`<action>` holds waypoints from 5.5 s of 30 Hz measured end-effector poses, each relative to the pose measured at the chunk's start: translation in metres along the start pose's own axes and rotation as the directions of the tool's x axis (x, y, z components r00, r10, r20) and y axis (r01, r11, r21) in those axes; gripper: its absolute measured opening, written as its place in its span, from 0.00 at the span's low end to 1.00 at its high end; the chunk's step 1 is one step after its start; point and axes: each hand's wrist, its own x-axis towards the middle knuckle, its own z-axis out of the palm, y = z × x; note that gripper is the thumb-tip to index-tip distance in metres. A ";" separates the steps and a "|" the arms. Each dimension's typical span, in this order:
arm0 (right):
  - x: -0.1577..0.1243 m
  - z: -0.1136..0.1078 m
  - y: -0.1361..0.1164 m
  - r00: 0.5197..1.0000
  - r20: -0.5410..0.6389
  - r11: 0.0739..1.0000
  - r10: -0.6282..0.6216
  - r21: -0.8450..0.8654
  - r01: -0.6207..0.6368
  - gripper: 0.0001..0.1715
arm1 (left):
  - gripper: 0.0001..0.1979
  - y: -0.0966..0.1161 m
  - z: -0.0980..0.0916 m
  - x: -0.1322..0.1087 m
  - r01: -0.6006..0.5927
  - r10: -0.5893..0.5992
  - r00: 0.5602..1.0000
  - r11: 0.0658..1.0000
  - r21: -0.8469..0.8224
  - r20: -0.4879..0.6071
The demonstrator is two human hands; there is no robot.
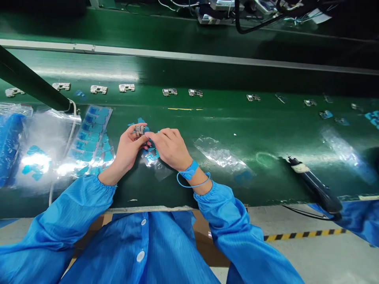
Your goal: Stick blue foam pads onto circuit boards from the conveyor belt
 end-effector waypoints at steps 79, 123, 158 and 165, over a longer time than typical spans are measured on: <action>0.007 -0.013 -0.014 0.660 0.415 0.198 0.627 0.734 -0.650 0.30 | 0.20 0.019 -0.004 0.000 0.108 -0.111 0.953 0.994 0.026 0.281; 0.002 -0.010 -0.012 0.694 0.362 0.264 0.622 0.737 -0.622 0.27 | 0.20 0.014 -0.005 0.000 0.002 -0.001 0.936 1.000 -0.003 0.353; 0.000 -0.010 -0.010 0.703 0.361 0.286 0.613 0.728 -0.623 0.24 | 0.35 0.007 -0.010 0.003 -0.067 0.046 0.896 0.997 0.031 0.442; 0.003 -0.013 -0.007 0.707 0.293 0.314 0.643 0.742 -0.593 0.25 | 0.36 0.018 -0.005 -0.005 -0.043 0.028 0.944 0.998 0.039 0.329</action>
